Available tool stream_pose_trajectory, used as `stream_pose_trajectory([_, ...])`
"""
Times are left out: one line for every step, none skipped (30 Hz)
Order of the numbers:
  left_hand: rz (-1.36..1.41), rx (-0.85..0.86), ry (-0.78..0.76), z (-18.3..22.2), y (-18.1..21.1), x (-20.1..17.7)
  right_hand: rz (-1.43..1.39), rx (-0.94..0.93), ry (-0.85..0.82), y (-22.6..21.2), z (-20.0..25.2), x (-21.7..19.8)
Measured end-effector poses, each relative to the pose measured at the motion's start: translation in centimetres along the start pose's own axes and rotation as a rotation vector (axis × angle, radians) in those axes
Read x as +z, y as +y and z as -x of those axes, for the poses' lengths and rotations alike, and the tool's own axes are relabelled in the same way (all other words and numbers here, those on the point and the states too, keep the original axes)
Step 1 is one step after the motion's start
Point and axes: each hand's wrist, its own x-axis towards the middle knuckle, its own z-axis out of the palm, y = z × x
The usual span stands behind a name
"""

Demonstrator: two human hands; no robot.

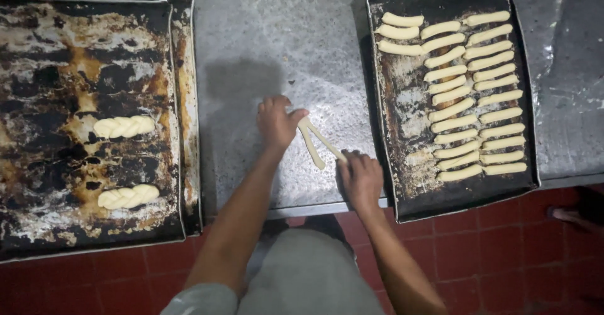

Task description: Braiding strips of dough into small loaves and placing them on a baking tray.

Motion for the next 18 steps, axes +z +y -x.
stream_pose_trajectory([0.002, -0.001, -0.002, 1.4, 0.0, -1.3, 0.002, 0.0, -0.002, 0.2, 0.8, 0.6])
stream_pose_trajectory([0.171, -0.042, -0.028, 2.4, 0.1, -2.7, -0.016, 0.077, -0.037, 0.5, 1.2, 1.4])
stream_pose_trajectory([0.341, -0.081, -0.055, 3.4, 0.3, -4.2, -0.034, 0.153, -0.073, 0.9, 1.5, 2.1])
stream_pose_trajectory([0.335, -0.074, -0.044, 5.4, -1.4, -4.4, -0.044, 0.15, -0.062, 0.0, 0.8, 1.8])
stream_pose_trajectory([0.155, -0.017, -0.081, 7.3, -3.2, -4.6, -0.176, 0.167, 0.012, -0.9, 0.0, 1.4])
stream_pose_trajectory([-0.021, 0.035, -0.138, 10.2, -4.9, -4.4, -0.295, 0.197, 0.074, -1.5, 0.3, 0.4])
stream_pose_trajectory([-0.022, 0.036, -0.149, 10.8, -4.6, -4.6, -0.291, 0.207, 0.071, -3.4, 1.2, -1.0])
stream_pose_trajectory([0.08, 0.026, -0.069, 10.7, -4.4, -5.1, -0.309, 0.026, 0.007, -5.4, 1.5, -2.1])
stream_pose_trajectory([0.183, 0.017, 0.011, 10.6, -4.3, -5.6, -0.325, -0.154, -0.057, -7.5, 1.7, -3.2])
stream_pose_trajectory([0.183, 0.022, 0.007, 10.8, -3.8, -4.6, -0.322, -0.149, -0.054, -6.9, 1.6, -1.9])
stream_pose_trajectory([0.176, 0.171, 0.081, 11.0, -3.4, -3.7, -0.25, -0.074, -0.099, -6.2, 1.5, -0.5])
stream_pose_trajectory([0.172, 0.317, 0.161, 11.2, -2.8, -2.6, -0.177, -0.005, -0.146, -5.3, 1.3, 0.9])
stream_pose_trajectory([0.175, 0.317, 0.162, 11.8, -0.9, -3.7, -0.174, -0.006, -0.145, -4.6, 1.3, 1.0])
stream_pose_trajectory([0.088, 0.353, 0.075, 12.4, 0.9, -4.8, -0.221, 0.029, -0.114, -4.1, 1.3, 1.2])
stream_pose_trajectory([0.001, 0.388, -0.012, 12.9, 2.6, -6.0, -0.269, 0.065, -0.083, -3.5, 1.2, 1.5])
stream_pose_trajectory([0.001, 0.384, -0.013, 12.5, 2.2, -5.8, -0.27, 0.064, -0.087, -5.1, 0.8, -0.3])
stream_pose_trajectory([0.326, 0.103, -0.152, 12.0, 1.8, -5.6, -0.43, 0.071, -0.114, -6.6, 0.4, -2.0])
stream_pose_trajectory([0.649, -0.184, -0.288, 11.7, 1.5, -5.2, -0.588, 0.078, -0.14, -8.0, 0.1, -3.9])
